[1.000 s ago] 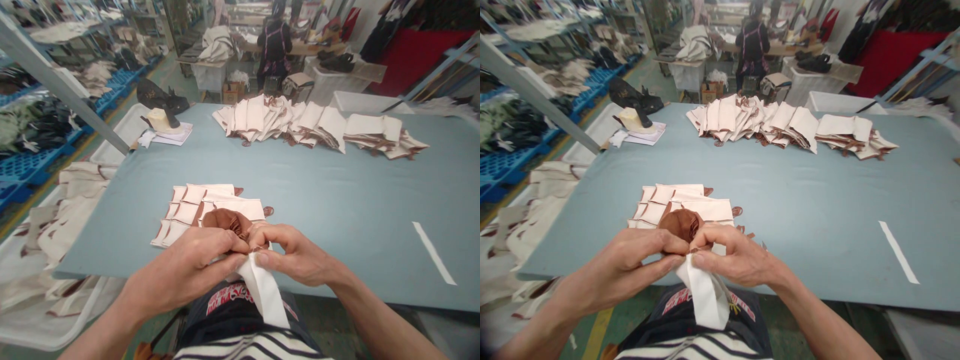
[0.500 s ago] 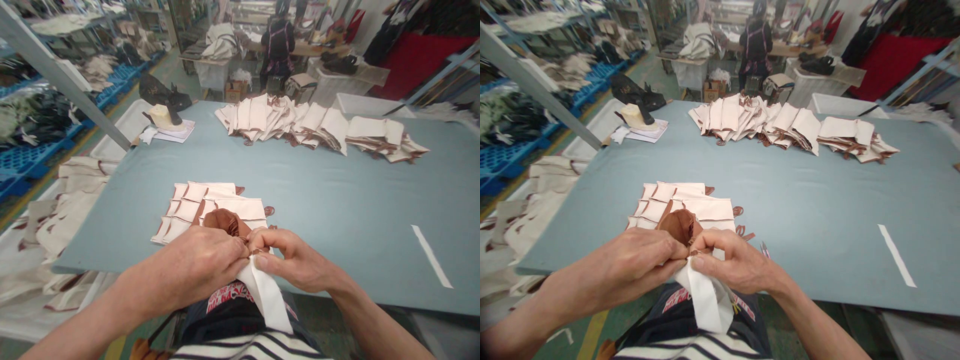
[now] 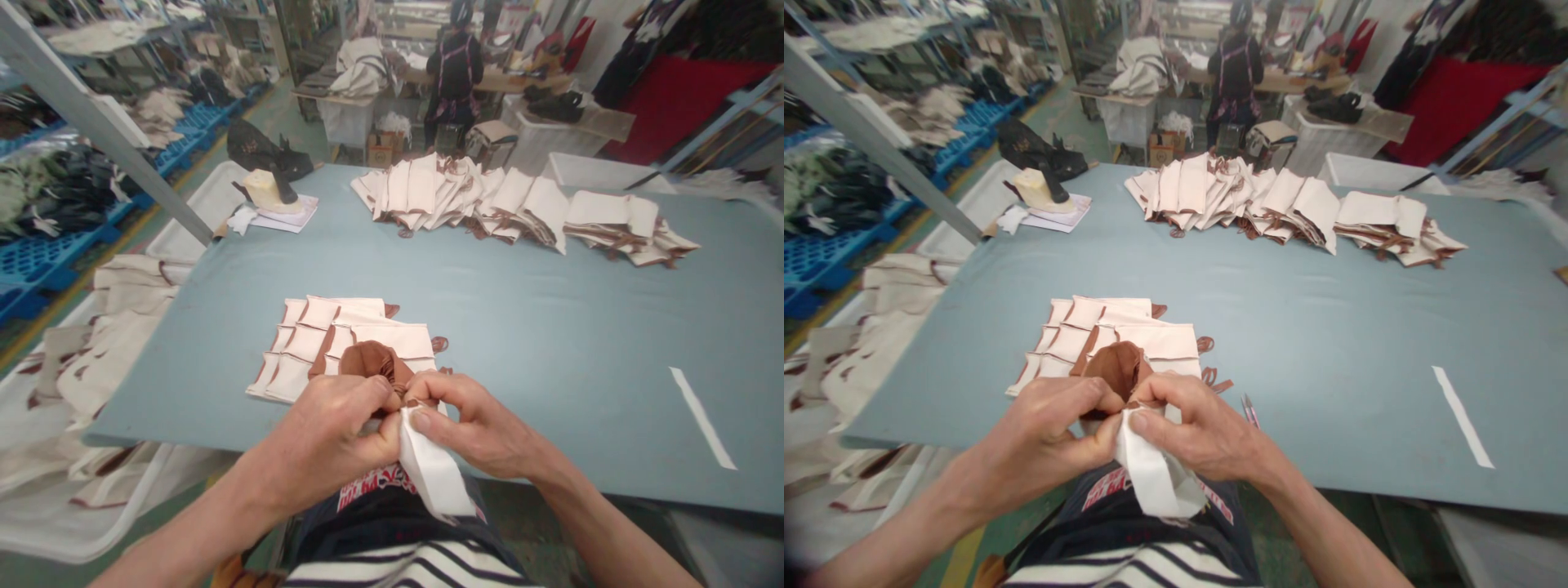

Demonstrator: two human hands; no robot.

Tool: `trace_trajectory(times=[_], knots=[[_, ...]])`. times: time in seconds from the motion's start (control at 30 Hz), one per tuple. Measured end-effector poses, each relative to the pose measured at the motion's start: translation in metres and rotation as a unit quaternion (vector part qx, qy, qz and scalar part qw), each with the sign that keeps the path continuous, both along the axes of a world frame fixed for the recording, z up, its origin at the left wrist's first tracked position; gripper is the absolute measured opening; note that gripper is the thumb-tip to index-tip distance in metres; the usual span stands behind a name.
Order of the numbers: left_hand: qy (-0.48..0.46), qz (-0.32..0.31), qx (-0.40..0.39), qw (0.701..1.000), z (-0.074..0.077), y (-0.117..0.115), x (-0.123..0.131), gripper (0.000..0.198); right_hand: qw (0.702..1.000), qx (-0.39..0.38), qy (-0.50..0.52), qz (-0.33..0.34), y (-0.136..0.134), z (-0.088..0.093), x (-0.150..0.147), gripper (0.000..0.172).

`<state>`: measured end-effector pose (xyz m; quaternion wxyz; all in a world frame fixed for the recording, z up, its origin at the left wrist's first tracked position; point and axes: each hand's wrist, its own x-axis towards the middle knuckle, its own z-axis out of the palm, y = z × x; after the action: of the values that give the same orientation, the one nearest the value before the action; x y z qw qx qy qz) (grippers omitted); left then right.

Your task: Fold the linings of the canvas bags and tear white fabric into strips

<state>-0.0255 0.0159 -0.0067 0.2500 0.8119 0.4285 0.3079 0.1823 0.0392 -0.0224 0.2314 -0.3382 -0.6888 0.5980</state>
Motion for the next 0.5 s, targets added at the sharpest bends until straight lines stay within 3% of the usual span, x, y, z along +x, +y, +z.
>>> trace_trajectory(times=[0.13,0.27,0.5], knots=[[-0.110,0.061,-0.192,0.973,-0.006,-0.003,0.005,0.015,1.000,0.010,-0.014,-0.011,-0.002,-0.005,-0.001,0.015],[-0.267,0.064,-0.382,0.882,-0.018,-0.005,0.004,0.020,0.999,0.035,-0.005,-0.009,-0.004,-0.007,-0.002,0.015],[-0.456,0.041,-0.495,0.739,-0.039,-0.013,0.005,0.043,0.994,0.103,0.020,0.013,-0.003,-0.003,-0.006,0.014]])
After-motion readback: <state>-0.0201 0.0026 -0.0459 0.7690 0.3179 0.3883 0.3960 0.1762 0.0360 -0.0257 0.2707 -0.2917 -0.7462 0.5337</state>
